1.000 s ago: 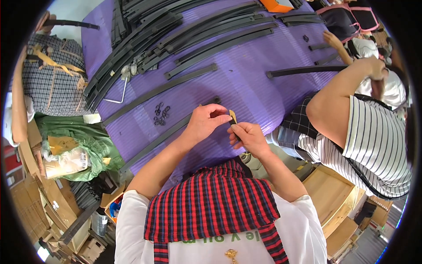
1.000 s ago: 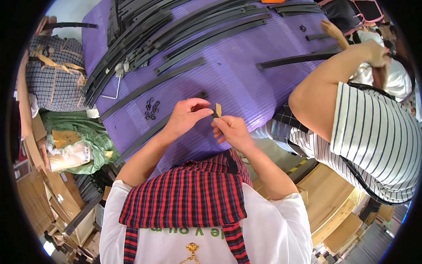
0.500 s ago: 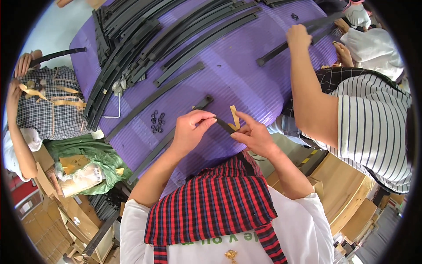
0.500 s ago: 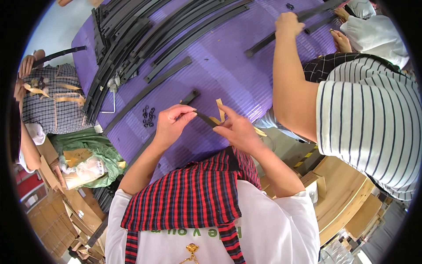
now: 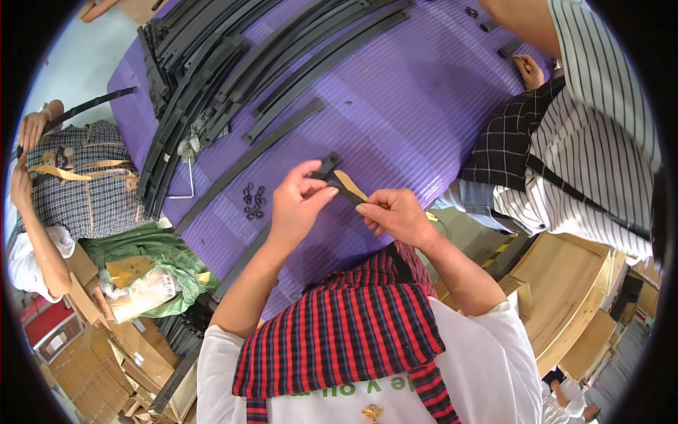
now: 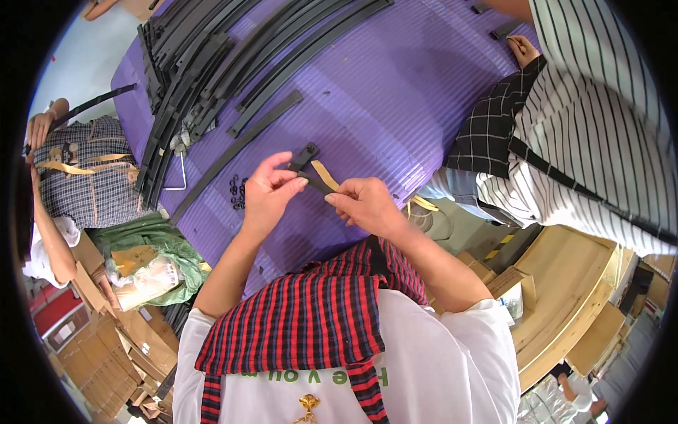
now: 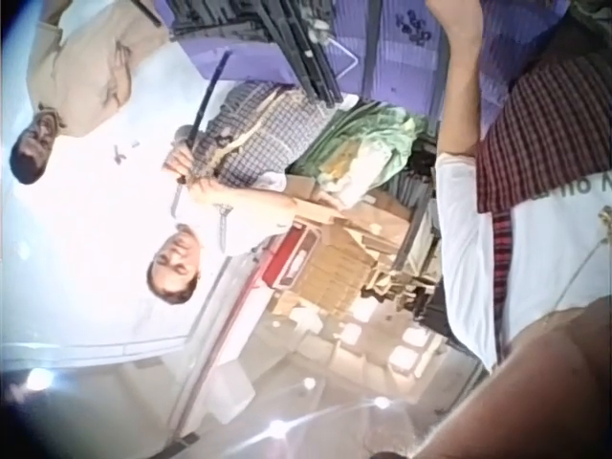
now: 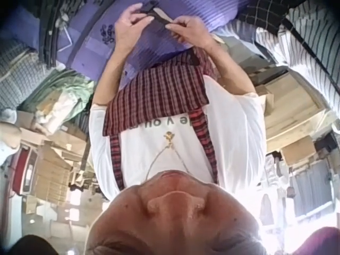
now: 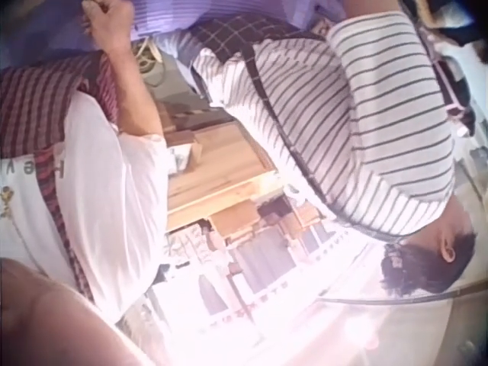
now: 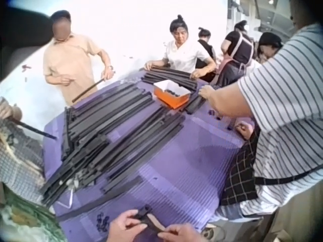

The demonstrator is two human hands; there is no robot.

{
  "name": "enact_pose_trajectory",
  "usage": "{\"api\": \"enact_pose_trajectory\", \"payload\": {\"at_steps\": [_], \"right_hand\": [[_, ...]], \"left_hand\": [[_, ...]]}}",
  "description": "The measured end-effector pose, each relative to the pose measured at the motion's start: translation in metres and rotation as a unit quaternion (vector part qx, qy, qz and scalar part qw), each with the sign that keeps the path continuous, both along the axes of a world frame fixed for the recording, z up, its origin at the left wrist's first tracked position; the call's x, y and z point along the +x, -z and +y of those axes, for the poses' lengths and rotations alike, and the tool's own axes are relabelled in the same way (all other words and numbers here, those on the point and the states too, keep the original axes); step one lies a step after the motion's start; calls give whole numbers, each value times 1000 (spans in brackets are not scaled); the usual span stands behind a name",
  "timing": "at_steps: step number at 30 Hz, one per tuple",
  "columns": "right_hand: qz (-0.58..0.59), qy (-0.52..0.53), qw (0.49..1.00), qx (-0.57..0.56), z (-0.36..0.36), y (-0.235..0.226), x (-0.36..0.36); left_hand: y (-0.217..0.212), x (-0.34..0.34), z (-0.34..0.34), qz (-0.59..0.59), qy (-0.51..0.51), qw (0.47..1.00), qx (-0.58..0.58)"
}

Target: Applying adhesive strips to long black plastic components at a communal workstation in a factory environment.

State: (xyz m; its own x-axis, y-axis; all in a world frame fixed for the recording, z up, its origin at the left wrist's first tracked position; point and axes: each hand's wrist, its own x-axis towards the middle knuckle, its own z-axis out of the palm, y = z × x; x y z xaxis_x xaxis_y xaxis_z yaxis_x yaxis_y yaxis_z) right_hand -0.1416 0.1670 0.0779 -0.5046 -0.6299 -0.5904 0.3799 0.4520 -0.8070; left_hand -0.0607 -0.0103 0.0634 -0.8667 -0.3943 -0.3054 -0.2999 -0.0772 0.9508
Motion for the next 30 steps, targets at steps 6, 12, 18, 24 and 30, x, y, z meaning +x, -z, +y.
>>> {"api": "enact_pose_trajectory", "payload": {"at_steps": [6, 12, 18, 24, 30], "right_hand": [[142, -20, 988, 59, 11, -11, 8], [305, -64, 945, 96, 28, -19, 10], [240, 4, 963, 120, 19, 17, -1], [241, 16, 961, 133, 14, 24, 0], [242, 7, 959, 151, 13, 27, -1]], "left_hand": [[3, -11, -6, -56, 25, 998, 25], [13, -25, -15, 3, 55, 975, -218], [27, -49, -21, -80, 56, 973, -209], [35, -58, -27, -92, 76, 972, -203], [37, -60, -30, -150, 75, 978, -128]]}}
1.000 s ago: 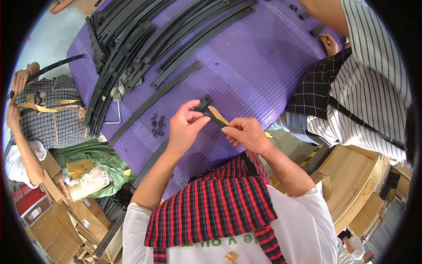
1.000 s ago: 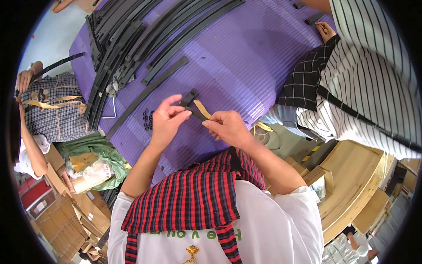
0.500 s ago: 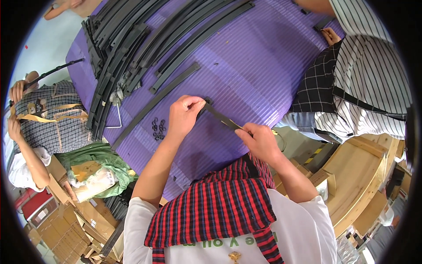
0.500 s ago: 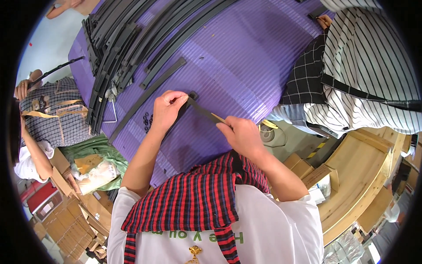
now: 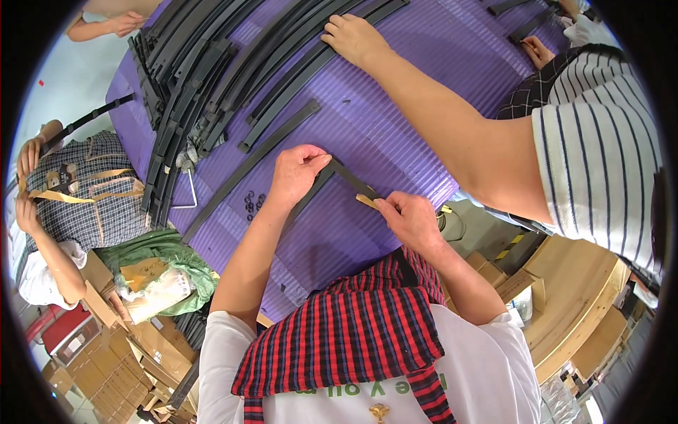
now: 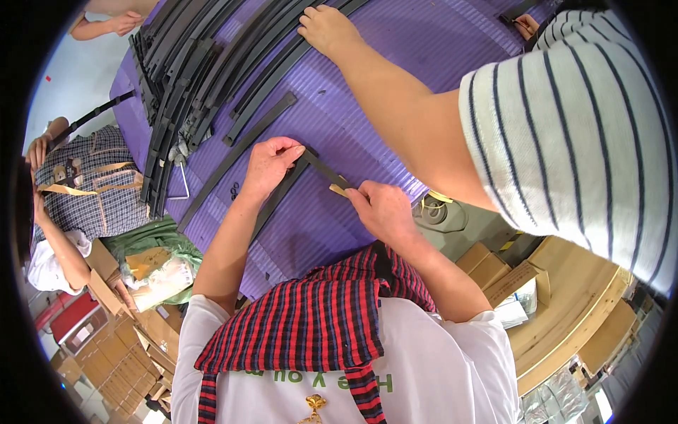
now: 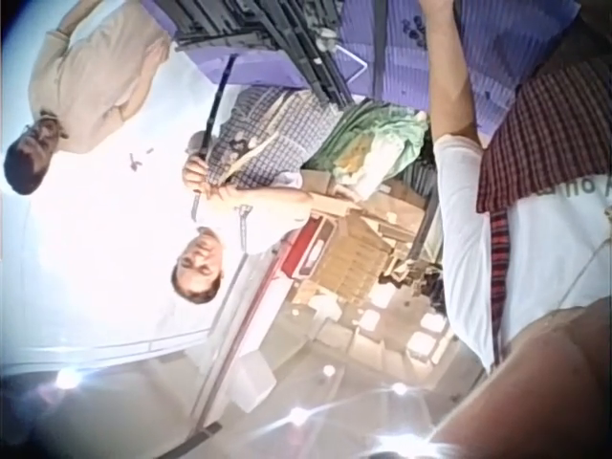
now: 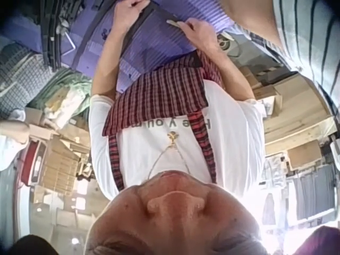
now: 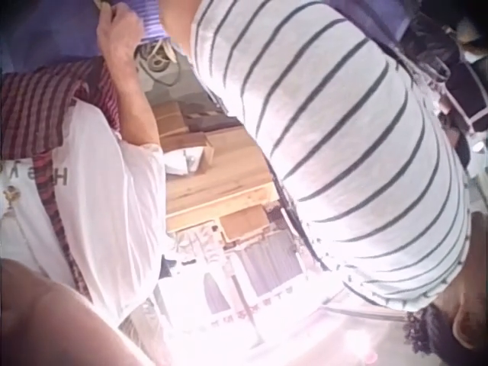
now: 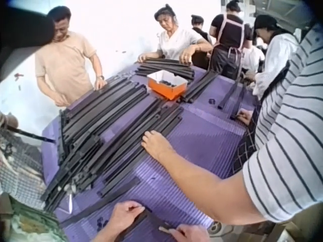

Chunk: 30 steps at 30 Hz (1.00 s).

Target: Applying adhesive strips to long black plastic components at a communal workstation in a factory environment.

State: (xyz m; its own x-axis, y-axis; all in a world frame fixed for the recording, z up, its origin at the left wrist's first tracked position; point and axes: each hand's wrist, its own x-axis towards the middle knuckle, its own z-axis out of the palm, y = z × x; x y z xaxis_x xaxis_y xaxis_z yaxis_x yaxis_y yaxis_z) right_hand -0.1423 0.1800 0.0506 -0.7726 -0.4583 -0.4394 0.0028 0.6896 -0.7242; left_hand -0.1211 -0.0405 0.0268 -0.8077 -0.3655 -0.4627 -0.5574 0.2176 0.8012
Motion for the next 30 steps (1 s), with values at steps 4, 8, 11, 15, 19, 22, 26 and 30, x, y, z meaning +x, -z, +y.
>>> {"api": "enact_pose_trajectory", "payload": {"at_steps": [4, 8, 11, 15, 19, 22, 26, 30], "right_hand": [[21, -18, 1000, 0, 1, 6, 1], [25, -17, 1000, 1, 1, 8, 1], [21, -15, 1000, 5, 0, 8, 1], [26, -15, 1000, 5, -1, 9, 2], [-11, -3, 1000, 20, -2, 8, 1], [10, -7, 1000, 17, -1, 12, 1], [32, -11, 999, 24, -3, 14, 0], [83, -36, 994, 60, -7, 10, -1]], "left_hand": [[3, 1, -2, -3, -2, 1000, 17], [6, 1, -3, 8, 7, 1000, 18], [9, 1, -3, 14, 5, 1000, 8], [12, 2, -3, 19, 8, 1000, 4], [13, 2, -2, 26, 10, 1000, -9], [8, 1, 2, 29, 17, 999, -27], [10, 2, 5, 42, 7, 997, -59], [13, 3, 9, 62, 8, 995, -84]]}}
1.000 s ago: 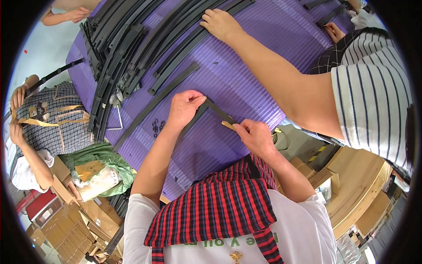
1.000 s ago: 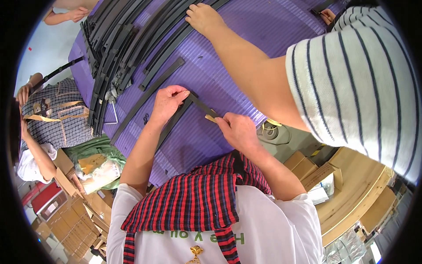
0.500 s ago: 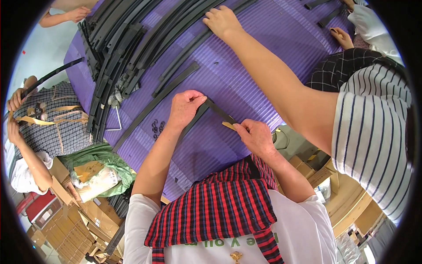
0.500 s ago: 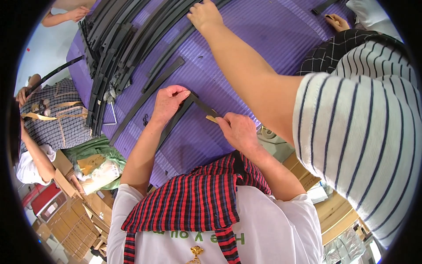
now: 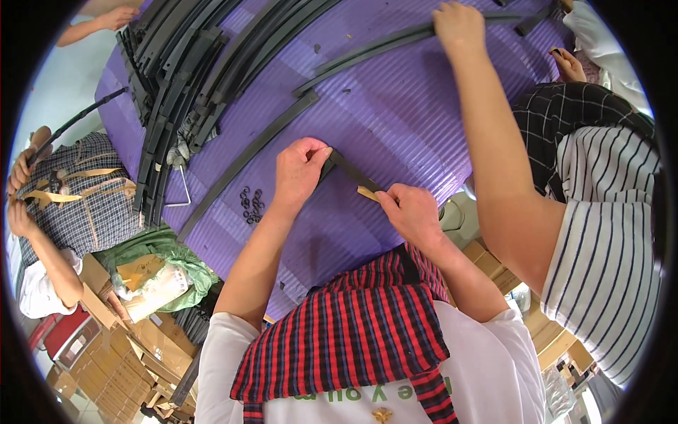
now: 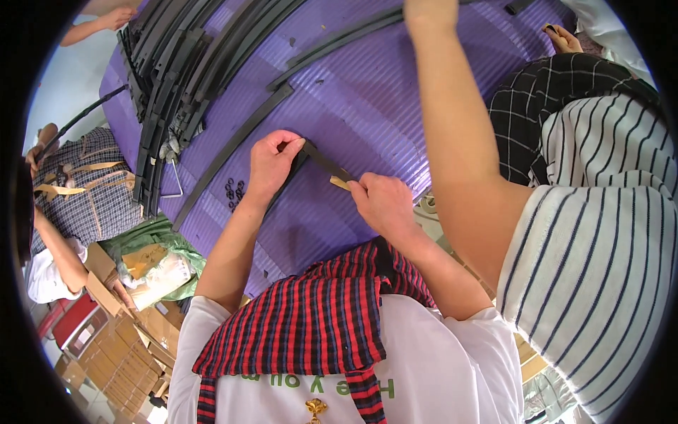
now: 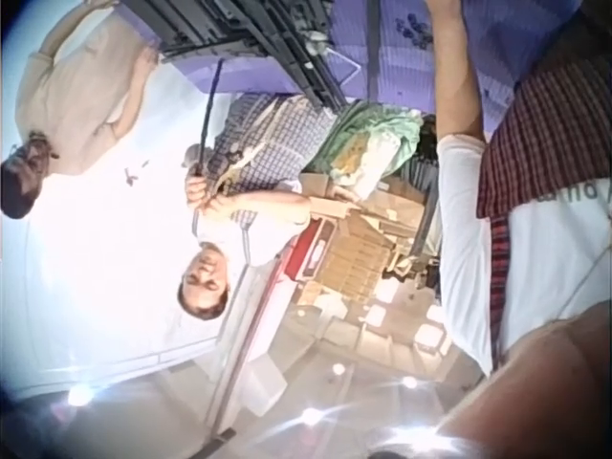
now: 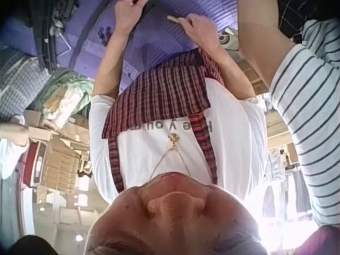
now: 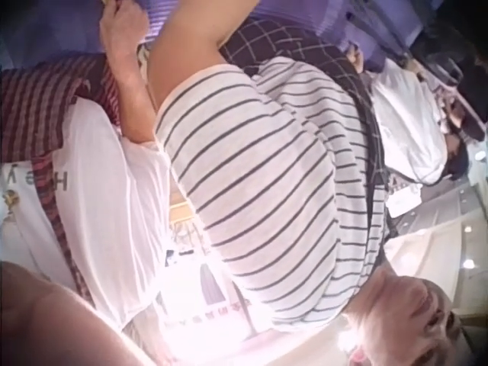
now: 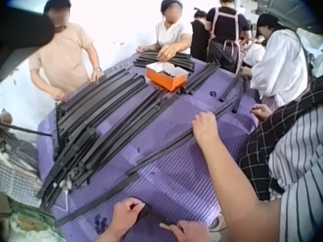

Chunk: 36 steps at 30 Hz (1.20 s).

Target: Applying adhesive strips to long black plastic components at a communal workstation in a factory environment.

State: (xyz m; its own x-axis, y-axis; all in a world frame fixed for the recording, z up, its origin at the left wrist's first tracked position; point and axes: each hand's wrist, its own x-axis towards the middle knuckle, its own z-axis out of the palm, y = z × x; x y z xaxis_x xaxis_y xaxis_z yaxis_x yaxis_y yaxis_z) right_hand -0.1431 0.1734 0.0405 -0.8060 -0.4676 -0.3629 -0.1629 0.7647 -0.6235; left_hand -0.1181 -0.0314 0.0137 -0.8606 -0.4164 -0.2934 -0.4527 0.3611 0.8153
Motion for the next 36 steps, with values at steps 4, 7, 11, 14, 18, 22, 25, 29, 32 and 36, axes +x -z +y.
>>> {"api": "enact_pose_trajectory", "payload": {"at_steps": [4, 7, 11, 14, 18, 22, 25, 29, 32, 36], "right_hand": [[8, -6, 1000, 25, -3, 2, 1], [-1, -7, 999, 32, -4, 1, 1], [8, -7, 1000, 29, -4, 0, 2], [7, -7, 999, 30, -5, -1, 2], [-4, -2, 999, 39, -5, 2, 0], [7, -5, 1000, 30, -4, 0, 0], [8, -9, 1000, 27, -3, -1, 0], [-13, -5, 1000, -16, 3, -8, 3], [-19, -3, 999, -39, 6, -12, 9], [-11, 12, 994, -104, 12, -20, 19]], "left_hand": [[3, 2, 7, 39, -34, 999, -2], [4, 3, 10, 62, -82, 995, 2], [23, 17, 18, 150, 1, 980, -130], [24, 21, 19, 212, 46, 952, -217], [19, 26, 22, 222, 93, 940, -244], [8, 27, 25, 188, 116, 941, -256], [15, 27, 26, 178, 122, 937, -274], [13, 25, 29, 143, 103, 945, -277], [8, 27, 31, 125, 98, 939, -304], [-12, 33, 33, 143, 61, 947, -282]]}}
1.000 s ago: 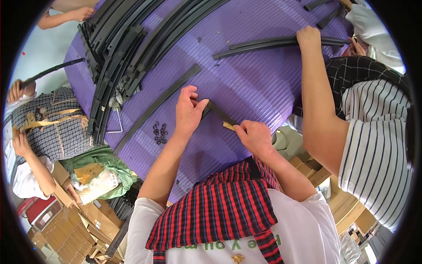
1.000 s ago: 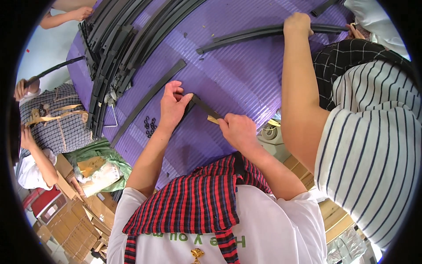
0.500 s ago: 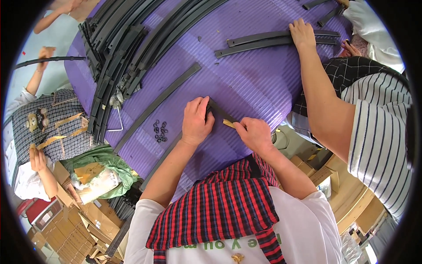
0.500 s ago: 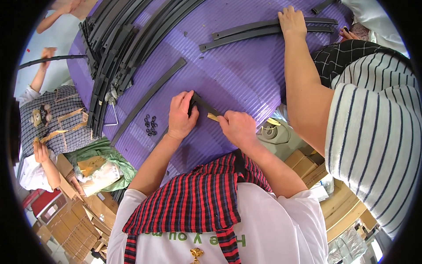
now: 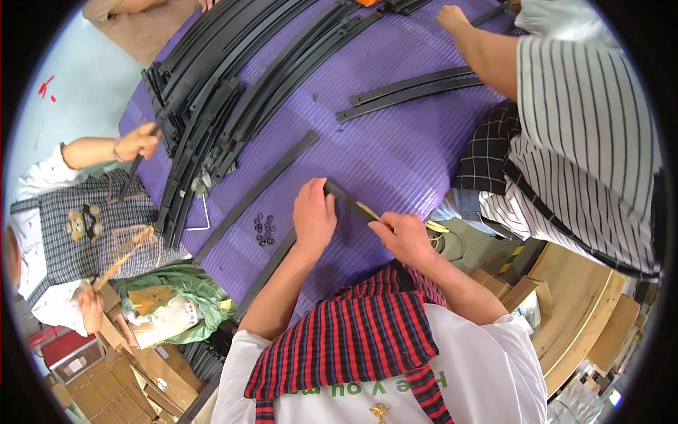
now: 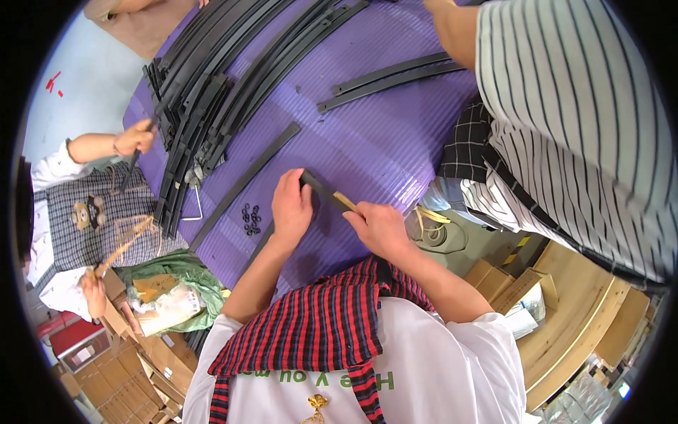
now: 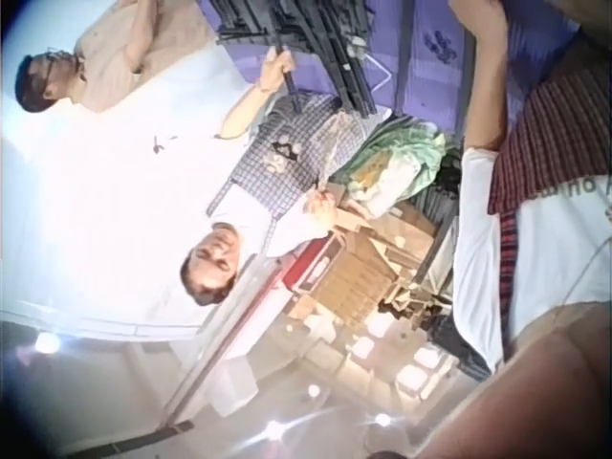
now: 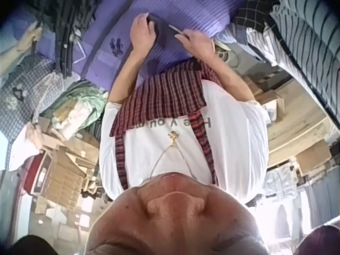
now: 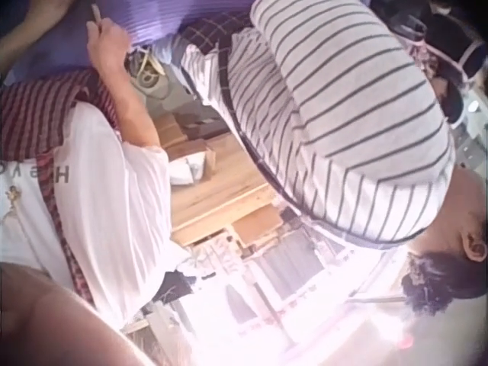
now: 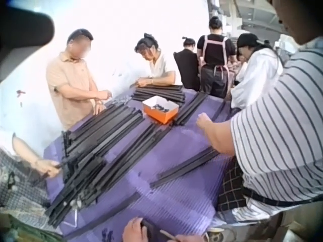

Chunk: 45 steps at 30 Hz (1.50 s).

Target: Applying adhesive strips to long black plastic components at a communal workstation in a factory environment.

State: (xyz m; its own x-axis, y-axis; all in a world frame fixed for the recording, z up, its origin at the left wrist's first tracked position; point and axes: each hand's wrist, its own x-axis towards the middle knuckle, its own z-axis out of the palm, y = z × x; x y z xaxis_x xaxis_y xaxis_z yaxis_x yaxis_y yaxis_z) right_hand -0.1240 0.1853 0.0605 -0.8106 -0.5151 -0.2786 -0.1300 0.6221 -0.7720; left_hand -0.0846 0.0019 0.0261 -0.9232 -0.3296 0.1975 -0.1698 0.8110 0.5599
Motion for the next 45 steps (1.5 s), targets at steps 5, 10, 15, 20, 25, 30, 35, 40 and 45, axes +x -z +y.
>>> {"api": "enact_pose_trajectory", "payload": {"at_steps": [5, 10, 15, 20, 25, 30, 35, 40, 45], "right_hand": [[-12, 24, 996, -86, 9, -17, 13], [26, 4, 994, -103, 16, -16, 20], [27, 32, 989, -139, 11, -9, 28], [25, 55, 993, -104, 9, 11, 28], [206, 42, 970, -119, 10, -13, 31], [173, 56, 951, -250, 4, -41, 52], [67, 15, 921, -384, -18, -25, 59], [-58, -11, 965, -255, 8, -42, 48], [-104, -22, 958, -267, 14, -58, 42]], "left_hand": [[-42, 18, -6, -3, 3, 989, 148], [-67, 33, -7, -12, 24, 937, 348], [-79, 46, -2, 15, 31, 918, 395], [-90, 46, 17, -30, 24, 962, 271], [-87, 68, 21, -12, -25, 961, 276], [-55, 73, 28, -57, 58, 941, 329], [-56, 76, 24, -1, 85, 924, 373], [-83, 65, 44, -32, 55, 973, 220], [-89, 70, 44, 32, 68, 968, 239]]}}
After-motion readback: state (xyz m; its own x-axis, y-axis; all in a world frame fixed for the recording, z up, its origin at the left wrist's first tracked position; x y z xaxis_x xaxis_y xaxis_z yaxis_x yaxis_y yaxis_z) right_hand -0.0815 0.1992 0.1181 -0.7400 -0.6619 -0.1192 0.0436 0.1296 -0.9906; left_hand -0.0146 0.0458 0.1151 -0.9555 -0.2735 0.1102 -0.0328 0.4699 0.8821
